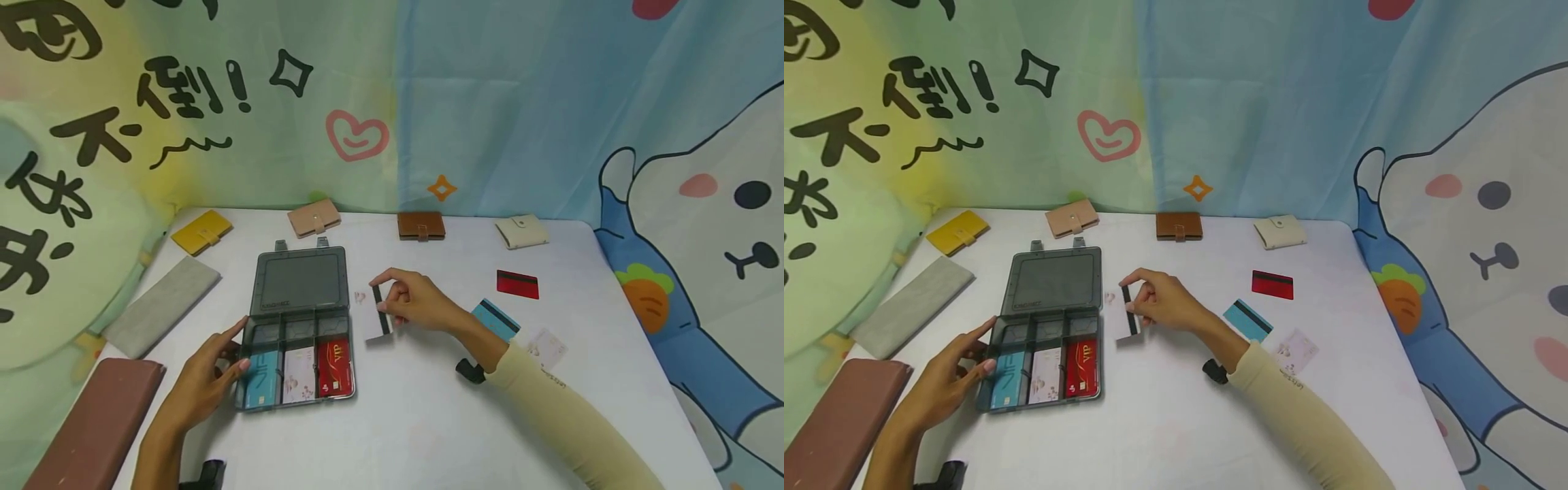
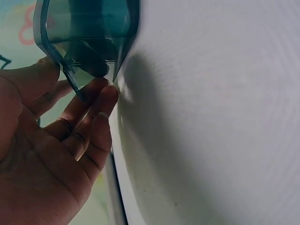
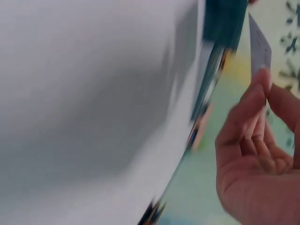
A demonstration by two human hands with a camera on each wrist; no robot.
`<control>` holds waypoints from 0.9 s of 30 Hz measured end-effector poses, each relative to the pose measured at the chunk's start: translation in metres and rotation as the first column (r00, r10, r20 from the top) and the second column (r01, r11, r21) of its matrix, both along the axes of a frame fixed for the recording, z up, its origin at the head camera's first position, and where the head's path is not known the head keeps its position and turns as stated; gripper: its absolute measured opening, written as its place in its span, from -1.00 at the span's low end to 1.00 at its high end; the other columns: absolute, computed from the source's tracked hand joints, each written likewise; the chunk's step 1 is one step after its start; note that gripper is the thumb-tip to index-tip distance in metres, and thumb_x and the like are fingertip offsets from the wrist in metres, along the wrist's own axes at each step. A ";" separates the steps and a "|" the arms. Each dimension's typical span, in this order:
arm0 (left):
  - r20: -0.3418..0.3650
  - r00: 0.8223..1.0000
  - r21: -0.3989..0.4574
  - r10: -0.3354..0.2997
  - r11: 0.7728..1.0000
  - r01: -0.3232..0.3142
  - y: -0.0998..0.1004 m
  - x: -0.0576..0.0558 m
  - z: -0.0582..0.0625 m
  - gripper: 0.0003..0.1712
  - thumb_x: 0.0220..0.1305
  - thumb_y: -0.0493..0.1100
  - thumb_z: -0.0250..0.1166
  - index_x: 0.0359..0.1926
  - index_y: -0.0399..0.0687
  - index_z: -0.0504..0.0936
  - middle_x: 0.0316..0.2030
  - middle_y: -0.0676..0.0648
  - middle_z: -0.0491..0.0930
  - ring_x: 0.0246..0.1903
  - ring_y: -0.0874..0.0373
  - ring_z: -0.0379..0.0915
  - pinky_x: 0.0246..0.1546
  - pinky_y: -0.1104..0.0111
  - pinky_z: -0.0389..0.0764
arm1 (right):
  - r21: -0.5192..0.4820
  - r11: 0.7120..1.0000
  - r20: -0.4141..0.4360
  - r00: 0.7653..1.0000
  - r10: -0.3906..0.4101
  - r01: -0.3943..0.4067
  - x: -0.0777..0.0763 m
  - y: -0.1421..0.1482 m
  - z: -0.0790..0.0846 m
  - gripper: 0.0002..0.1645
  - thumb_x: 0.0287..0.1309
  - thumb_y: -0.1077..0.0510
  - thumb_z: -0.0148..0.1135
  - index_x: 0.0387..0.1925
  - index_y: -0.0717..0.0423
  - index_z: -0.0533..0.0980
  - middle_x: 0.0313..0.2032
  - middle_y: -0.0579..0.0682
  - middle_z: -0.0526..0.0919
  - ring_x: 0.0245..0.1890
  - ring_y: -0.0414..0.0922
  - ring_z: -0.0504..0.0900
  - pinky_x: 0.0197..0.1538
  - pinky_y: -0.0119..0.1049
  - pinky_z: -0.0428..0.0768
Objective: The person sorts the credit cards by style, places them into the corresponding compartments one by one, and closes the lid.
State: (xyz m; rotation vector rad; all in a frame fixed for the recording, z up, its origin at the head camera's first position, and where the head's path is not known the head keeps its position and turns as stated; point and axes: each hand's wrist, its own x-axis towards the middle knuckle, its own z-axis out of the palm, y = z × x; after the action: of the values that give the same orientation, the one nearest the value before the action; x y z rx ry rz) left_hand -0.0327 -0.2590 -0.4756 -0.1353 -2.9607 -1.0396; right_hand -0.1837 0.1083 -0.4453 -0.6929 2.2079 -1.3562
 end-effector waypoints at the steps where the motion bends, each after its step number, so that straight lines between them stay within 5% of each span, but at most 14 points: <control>1: 0.004 1.000 -0.002 0.001 1.000 -0.001 0.000 0.000 0.001 -0.12 0.31 -0.27 0.33 0.55 0.10 0.13 -0.09 -0.15 0.51 -0.10 0.03 0.49 -0.32 0.39 0.49 | -0.017 1.000 0.007 1.000 0.009 -0.009 0.005 -0.007 -0.003 -0.53 0.28 0.23 0.31 0.20 0.03 0.48 -0.40 0.30 0.66 -0.49 0.28 0.61 -0.49 -0.37 0.44; 9: 0.028 1.000 -0.016 0.009 1.000 -0.008 0.001 -0.001 0.004 -0.11 0.32 -0.25 0.32 0.56 0.12 0.11 -0.08 -0.16 0.50 -0.08 0.00 0.50 -0.32 0.38 0.48 | -0.068 0.993 -0.002 0.996 0.094 -0.094 0.045 -0.067 -0.005 -0.51 0.26 0.12 0.35 0.21 0.00 0.50 -0.47 0.02 0.73 -0.55 0.13 0.66 -0.49 -0.32 0.54; 16: 0.013 1.000 -0.014 0.001 1.000 -0.001 0.002 -0.001 0.004 -0.13 0.32 -0.24 0.33 0.55 0.09 0.13 -0.09 -0.16 0.51 -0.10 0.00 0.50 -0.34 0.39 0.49 | 0.140 0.988 -0.182 0.979 0.097 -0.072 0.070 -0.103 -0.010 -0.54 0.22 0.02 0.38 0.15 -0.09 0.54 -0.57 -0.30 0.62 -0.66 -0.31 0.55 -0.51 -0.42 0.50; 21: 0.009 1.000 -0.012 -0.001 1.000 0.001 0.001 0.000 0.003 -0.12 0.31 -0.25 0.33 0.56 0.09 0.13 -0.09 -0.15 0.51 -0.10 0.00 0.50 -0.35 0.39 0.49 | 0.241 0.969 -0.292 0.948 0.128 -0.056 0.076 -0.110 -0.012 -0.53 0.17 -0.07 0.42 0.11 -0.09 0.59 -0.60 -0.34 0.52 -0.66 -0.40 0.46 -0.53 -0.44 0.41; 27: 0.011 1.000 -0.015 -0.006 1.000 0.006 0.001 -0.001 0.003 -0.12 0.32 -0.26 0.32 0.56 0.09 0.12 -0.09 -0.15 0.50 -0.10 0.01 0.49 -0.34 0.38 0.49 | 0.154 0.983 -0.288 0.947 0.142 -0.101 0.068 -0.092 -0.013 -0.56 0.17 -0.04 0.43 0.06 -0.06 0.60 -0.54 -0.33 0.57 -0.64 -0.37 0.48 -0.45 -0.49 0.44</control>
State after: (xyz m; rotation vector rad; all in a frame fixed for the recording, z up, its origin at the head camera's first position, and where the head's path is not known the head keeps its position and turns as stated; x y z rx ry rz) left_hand -0.0336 -0.2576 -0.4723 -0.1389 -2.9805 -1.0223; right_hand -0.1159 0.0165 -0.4588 -1.0205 2.4163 -1.0840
